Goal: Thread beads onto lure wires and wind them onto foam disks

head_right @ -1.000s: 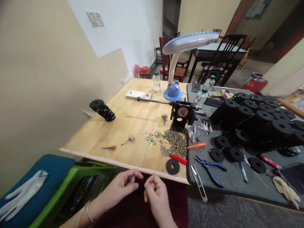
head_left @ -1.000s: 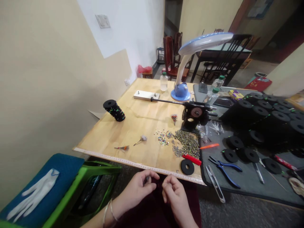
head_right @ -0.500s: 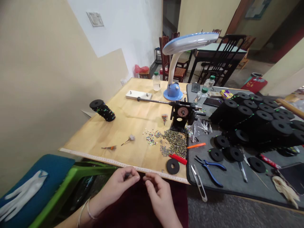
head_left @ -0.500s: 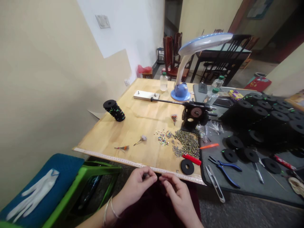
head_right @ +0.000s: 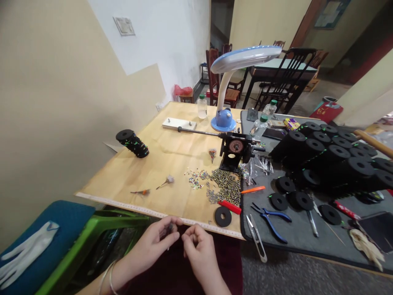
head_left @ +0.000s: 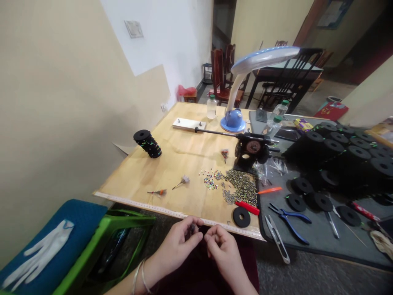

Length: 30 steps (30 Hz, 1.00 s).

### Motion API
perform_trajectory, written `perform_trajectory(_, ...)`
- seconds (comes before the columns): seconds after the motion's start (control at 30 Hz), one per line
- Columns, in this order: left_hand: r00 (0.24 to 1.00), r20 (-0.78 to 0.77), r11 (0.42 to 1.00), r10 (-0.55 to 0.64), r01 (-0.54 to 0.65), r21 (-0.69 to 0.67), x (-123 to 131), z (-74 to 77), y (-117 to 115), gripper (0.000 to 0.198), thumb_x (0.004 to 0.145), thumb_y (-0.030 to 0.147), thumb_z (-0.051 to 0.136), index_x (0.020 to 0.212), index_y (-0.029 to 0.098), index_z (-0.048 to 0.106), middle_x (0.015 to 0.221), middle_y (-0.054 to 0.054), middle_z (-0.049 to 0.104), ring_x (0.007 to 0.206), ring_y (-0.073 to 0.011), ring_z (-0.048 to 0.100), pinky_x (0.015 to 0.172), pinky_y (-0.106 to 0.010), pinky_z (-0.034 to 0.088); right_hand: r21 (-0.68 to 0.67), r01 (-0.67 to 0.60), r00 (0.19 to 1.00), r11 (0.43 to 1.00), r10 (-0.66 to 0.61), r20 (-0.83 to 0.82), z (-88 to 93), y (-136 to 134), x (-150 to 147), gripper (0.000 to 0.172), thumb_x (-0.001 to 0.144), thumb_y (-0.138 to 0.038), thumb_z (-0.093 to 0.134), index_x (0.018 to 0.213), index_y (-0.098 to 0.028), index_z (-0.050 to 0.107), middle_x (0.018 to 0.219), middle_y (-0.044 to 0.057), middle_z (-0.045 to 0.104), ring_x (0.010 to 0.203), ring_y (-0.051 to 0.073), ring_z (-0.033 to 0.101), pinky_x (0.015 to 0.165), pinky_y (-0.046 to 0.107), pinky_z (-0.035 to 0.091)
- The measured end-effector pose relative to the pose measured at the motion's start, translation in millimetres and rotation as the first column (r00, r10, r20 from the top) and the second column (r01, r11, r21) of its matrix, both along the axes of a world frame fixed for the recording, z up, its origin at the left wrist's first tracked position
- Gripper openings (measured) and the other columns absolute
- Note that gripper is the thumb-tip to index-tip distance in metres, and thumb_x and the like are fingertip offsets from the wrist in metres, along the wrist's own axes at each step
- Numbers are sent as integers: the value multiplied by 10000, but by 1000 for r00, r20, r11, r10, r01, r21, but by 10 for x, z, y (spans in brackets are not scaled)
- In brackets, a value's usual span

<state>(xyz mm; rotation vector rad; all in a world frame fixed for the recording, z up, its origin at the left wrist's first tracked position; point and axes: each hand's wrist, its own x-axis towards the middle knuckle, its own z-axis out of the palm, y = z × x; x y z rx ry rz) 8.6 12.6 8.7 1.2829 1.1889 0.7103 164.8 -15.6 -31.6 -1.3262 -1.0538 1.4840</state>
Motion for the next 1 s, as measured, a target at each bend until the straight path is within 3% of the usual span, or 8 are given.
perform_trajectory(0.07, 992, 127, 991, 18, -1, -135, -13, -25, 8, 265, 726, 191, 605, 989, 165, 580, 765, -22, 627, 710, -172, 581, 674, -294, 466, -50, 53, 998, 997, -55, -43, -20, 11, 21, 371, 770, -508, 647, 687, -173, 513, 421, -87, 440, 374, 59, 335, 406, 181, 241)
perform_trajectory(0.17, 972, 232, 969, 48, 11, -247, -4, -39, 32, 258, 703, 206, 634, 947, 163, 562, 777, -32, 650, 708, -175, 613, 670, -309, 484, -120, 116, 982, 986, -132, -136, -30, 16, 30, 429, 731, -584, 650, 713, -184, 498, 378, -114, 397, 344, 45, 258, 380, 174, 171)
perform_trajectory(0.37, 971, 217, 956, 104, -37, -292, 51, -72, 59, 238, 655, 273, 734, 741, 157, 546, 638, 14, 613, 607, -140, 598, 595, -271, 468, -141, 162, 957, 977, -190, -219, -33, -1, -6, 458, 701, -602, 684, 717, -178, 510, 362, -118, 392, 339, 40, 261, 385, 173, 150)
perform_trajectory(0.53, 968, 204, 941, 148, -74, -330, 78, -88, 41, 245, 647, 277, 734, 703, 164, 523, 603, 33, 595, 607, -138, 590, 544, -243, 449, -150, 157, 948, 976, -191, -254, -37, -20, -14, 435, 717, -571, 693, 723, -173, 517, 386, -119, 386, 359, 38, 240, 396, 179, 142)
perform_trajectory(0.7, 968, 203, 939, 149, -74, -337, 95, -93, 24, 207, 670, 266, 687, 694, 169, 506, 643, 5, 633, 597, -135, 583, 516, -235, 436, -173, 103, 925, 980, -158, -345, -15, -46, 1, 384, 772, -516, 655, 870, -157, 562, 494, -89, 434, 438, 64, 298, 430, 184, 195)
perform_trajectory(1.0, 972, 169, 952, 165, -112, -284, 55, -131, 11, 166, 680, 237, 646, 701, 177, 493, 652, 8, 626, 595, -139, 597, 492, -226, 427, -185, 129, 965, 974, -167, -203, -24, -24, 13, 285, 678, -392, 732, 718, -160, 571, 532, -87, 375, 474, 76, 229, 436, 206, 146)
